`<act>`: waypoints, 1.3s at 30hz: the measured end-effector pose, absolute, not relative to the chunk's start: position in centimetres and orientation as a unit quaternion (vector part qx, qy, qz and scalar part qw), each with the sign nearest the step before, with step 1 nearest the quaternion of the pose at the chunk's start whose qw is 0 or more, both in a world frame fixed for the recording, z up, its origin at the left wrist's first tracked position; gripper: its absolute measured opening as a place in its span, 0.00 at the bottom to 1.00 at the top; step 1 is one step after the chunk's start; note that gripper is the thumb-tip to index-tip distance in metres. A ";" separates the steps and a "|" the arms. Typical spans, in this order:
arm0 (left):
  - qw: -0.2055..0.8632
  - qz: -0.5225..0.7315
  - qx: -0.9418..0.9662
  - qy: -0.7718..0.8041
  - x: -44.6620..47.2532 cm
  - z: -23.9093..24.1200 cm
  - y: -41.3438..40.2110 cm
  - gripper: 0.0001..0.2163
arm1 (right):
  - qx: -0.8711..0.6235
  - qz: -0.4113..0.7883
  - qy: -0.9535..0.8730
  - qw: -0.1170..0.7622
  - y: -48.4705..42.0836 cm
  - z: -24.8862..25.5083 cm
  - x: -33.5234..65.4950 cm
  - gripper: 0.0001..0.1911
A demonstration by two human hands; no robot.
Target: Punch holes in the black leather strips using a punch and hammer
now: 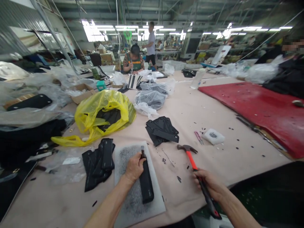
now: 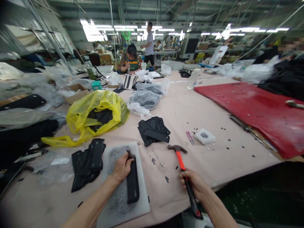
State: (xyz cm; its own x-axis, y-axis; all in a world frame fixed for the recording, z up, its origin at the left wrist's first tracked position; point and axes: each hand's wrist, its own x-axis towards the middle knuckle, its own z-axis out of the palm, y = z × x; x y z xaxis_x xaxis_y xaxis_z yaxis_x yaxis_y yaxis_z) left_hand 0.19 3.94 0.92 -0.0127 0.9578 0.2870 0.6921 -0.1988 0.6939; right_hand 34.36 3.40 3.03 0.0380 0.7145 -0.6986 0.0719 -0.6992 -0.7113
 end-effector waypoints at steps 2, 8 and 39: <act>0.165 0.384 0.683 0.599 0.2 1.0 3.8 0.06 | -0.639 0.684 -0.204 0.287 3.7 4.6 33.0 0.04; 0.175 0.378 0.686 0.597 0.1 0.5 3.9 0.07 | -0.633 0.505 -0.440 0.388 4.1 13.9 27.4 0.20; 0.136 0.391 0.693 0.590 0.0 0.1 4.1 0.05 | -0.515 0.166 -0.827 0.154 3.8 19.0 25.6 0.17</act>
State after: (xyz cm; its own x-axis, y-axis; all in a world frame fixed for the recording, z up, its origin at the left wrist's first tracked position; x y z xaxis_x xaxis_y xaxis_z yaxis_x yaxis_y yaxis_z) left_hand 0.00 4.08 0.14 -0.0036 0.9244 0.3814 0.7113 -0.2658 0.6508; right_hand 25.64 3.76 19.01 -0.4220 0.9028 0.0829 0.8006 0.4141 -0.4332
